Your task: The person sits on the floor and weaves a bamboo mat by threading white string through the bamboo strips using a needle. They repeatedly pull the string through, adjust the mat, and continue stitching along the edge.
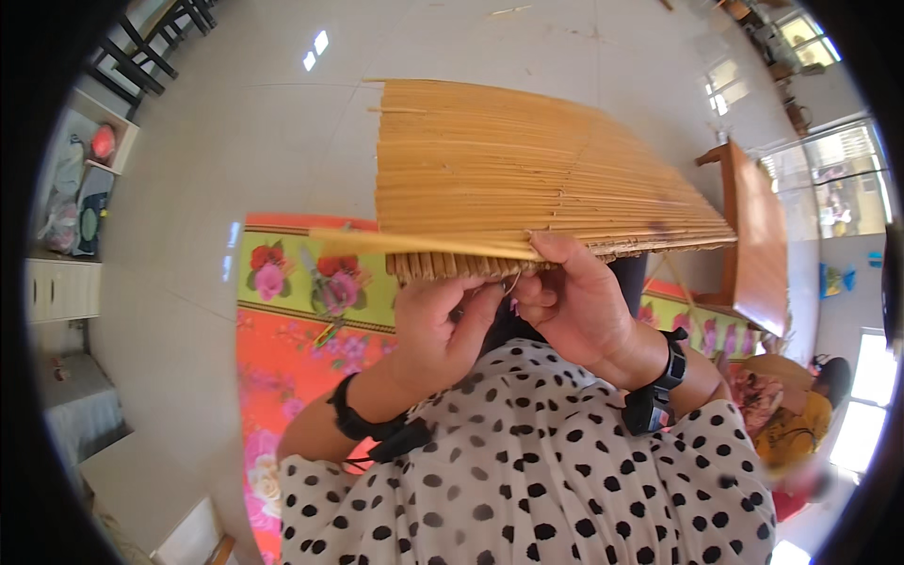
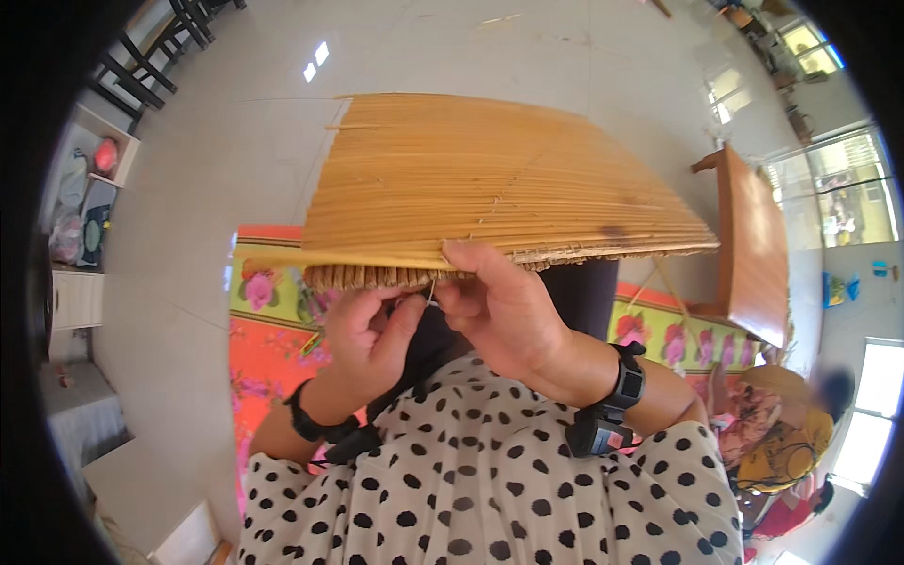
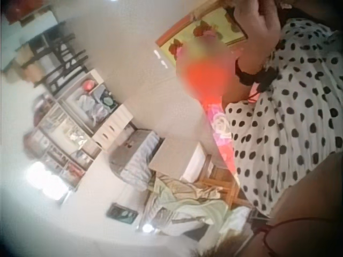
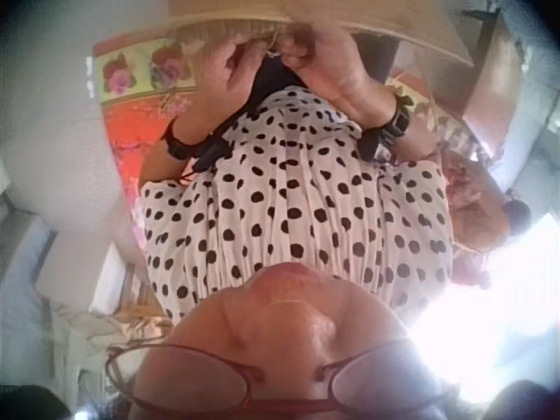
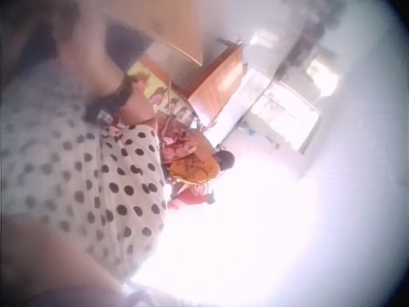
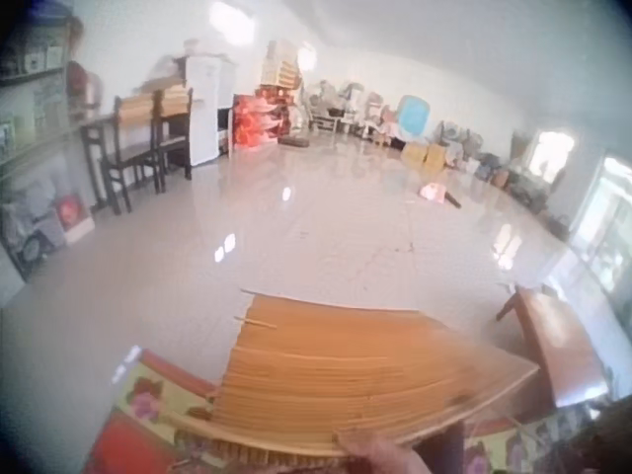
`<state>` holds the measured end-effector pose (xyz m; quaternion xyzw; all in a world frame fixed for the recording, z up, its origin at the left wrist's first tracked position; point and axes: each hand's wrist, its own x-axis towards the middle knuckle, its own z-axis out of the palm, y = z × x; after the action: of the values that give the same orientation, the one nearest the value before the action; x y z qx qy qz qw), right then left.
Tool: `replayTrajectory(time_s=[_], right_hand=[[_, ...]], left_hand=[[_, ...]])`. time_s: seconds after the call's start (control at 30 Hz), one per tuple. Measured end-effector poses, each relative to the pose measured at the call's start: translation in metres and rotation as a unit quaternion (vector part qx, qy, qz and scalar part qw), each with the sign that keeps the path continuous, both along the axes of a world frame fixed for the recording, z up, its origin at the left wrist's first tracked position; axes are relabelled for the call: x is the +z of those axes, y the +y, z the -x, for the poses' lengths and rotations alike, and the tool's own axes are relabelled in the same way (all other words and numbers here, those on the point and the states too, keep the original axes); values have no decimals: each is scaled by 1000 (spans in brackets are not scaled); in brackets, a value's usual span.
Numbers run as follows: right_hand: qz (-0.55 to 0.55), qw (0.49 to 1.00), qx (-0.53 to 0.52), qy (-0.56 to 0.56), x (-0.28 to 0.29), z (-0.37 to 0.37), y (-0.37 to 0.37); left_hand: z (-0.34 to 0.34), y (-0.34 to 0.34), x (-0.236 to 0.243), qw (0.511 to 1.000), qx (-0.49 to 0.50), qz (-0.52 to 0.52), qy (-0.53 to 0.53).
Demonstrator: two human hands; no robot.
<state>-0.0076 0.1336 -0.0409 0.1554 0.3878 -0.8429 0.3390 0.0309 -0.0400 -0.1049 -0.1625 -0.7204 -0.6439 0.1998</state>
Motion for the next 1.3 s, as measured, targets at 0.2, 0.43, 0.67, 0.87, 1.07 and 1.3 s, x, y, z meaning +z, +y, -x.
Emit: replayTrajectory(time_s=[0.2, 0.43, 0.67, 0.87, 1.07, 1.3], right_hand=[[-22, 1000, -1, 8, -25, -14, -9], [-10, 1000, 7, 19, -27, -11, -7], [-22, 1000, 2, 21, -27, -12, -9], [-41, 998, -2, 43, -28, -13, -12], [-70, 997, -8, 20, -27, -14, -12], [-60, 998, -2, 27, -31, -12, -11]], left_hand=[[-24, 3, -28, 998, 26, -37, -40], [-26, 18, -58, 991, 20, -123, -57], [-27, 23, -57, 990, 53, -119, -55], [-30, 24, -50, 982, 46, -147, -106], [-29, 30, -51, 965, 31, -230, -123], [-23, 17, -46, 989, 28, -93, -113]])
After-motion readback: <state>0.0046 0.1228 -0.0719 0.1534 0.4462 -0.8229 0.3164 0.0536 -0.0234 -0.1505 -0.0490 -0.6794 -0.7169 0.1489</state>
